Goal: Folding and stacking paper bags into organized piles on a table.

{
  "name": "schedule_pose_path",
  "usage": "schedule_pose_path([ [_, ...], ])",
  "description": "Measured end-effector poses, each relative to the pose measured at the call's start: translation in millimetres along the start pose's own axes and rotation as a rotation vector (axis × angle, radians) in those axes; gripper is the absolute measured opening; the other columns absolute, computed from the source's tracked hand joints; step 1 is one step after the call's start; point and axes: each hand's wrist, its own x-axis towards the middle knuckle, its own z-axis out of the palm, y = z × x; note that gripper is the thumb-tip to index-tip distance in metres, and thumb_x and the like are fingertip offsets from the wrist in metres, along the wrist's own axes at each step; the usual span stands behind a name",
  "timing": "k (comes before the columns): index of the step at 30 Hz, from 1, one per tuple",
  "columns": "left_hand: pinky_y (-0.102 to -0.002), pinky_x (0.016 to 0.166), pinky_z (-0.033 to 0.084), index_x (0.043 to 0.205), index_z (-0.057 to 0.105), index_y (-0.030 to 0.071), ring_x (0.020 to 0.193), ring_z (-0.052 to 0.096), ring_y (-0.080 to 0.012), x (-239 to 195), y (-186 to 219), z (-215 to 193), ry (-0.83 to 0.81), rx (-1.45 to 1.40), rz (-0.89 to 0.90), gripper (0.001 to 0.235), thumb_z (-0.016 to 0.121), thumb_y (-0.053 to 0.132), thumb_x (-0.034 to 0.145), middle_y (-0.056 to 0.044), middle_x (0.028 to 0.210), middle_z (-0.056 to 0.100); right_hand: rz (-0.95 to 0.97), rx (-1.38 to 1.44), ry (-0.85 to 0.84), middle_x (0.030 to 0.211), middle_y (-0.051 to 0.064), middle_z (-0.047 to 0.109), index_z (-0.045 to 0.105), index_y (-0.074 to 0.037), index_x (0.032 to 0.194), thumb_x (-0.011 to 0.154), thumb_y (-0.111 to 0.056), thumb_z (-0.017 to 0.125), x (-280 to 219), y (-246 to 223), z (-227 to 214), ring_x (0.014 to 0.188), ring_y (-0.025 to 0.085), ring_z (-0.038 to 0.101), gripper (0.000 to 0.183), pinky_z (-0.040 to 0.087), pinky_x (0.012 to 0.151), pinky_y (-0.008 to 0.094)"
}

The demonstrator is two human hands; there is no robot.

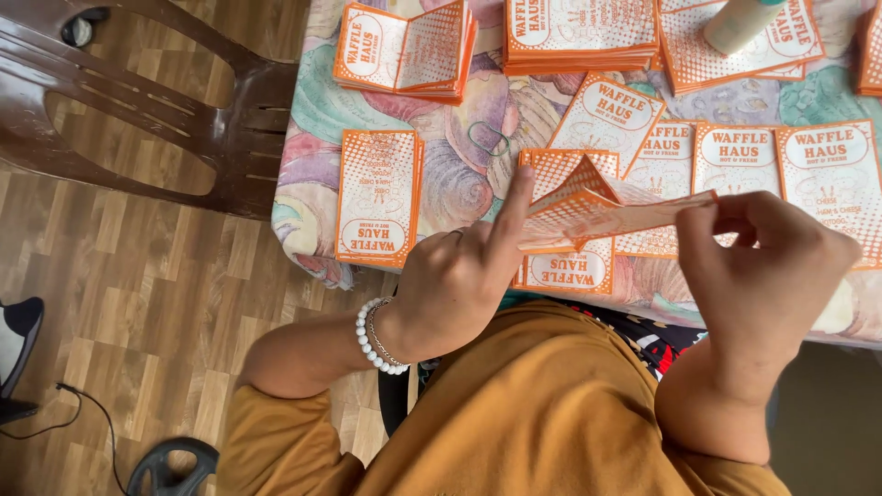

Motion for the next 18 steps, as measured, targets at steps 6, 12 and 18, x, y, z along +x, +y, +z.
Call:
schedule_pose_path([
  [6, -0.034, 0.056, 0.049, 0.145, 0.048, -0.007, 0.058, 0.054, -0.0136, 1.4, -4.4, 19.2, 0.338, -0.106, -0.063, 0.052, 0.066, -0.008, 0.097, -0.007, 0.128, 0.077, 0.092, 0.114, 0.114, 0.064, 0.003, 0.039, 0.064, -0.002, 0.079, 0.107, 0.0, 0.073, -14.5, 24.2, 18.9, 0.066, 0.012, 0.036, 0.03, 0.031, 0.07, 0.029],
  [12, -0.034, 0.055, 0.05, 0.143, 0.048, -0.009, 0.057, 0.063, -0.0161, -3.9, -1.1, 36.8, 0.437, -0.215, -0.188, 0.051, 0.068, -0.006, 0.097, -0.011, 0.144, 0.064, 0.171, 0.316, 0.207, 0.077, 0.01, 0.063, 0.075, 0.007, 0.091, 0.098, 0.009, 0.06, -21.8, 28.1, 15.1, 0.077, 0.016, 0.056, 0.017, 0.035, 0.065, 0.028],
  [18, -0.039, 0.07, 0.048, 0.105, 0.069, 0.002, 0.072, 0.055, -0.0254, 23.5, 0.2, 29.7, 0.469, -0.559, -0.372, 0.025, 0.059, -0.009, 0.085, -0.007, 0.079, 0.058, -0.169, 0.37, 0.357, 0.089, 0.031, 0.074, 0.058, 0.014, 0.077, 0.093, 0.02, 0.057, -13.1, 20.0, 25.1, 0.083, 0.038, 0.076, 0.017, 0.048, 0.079, 0.037],
])
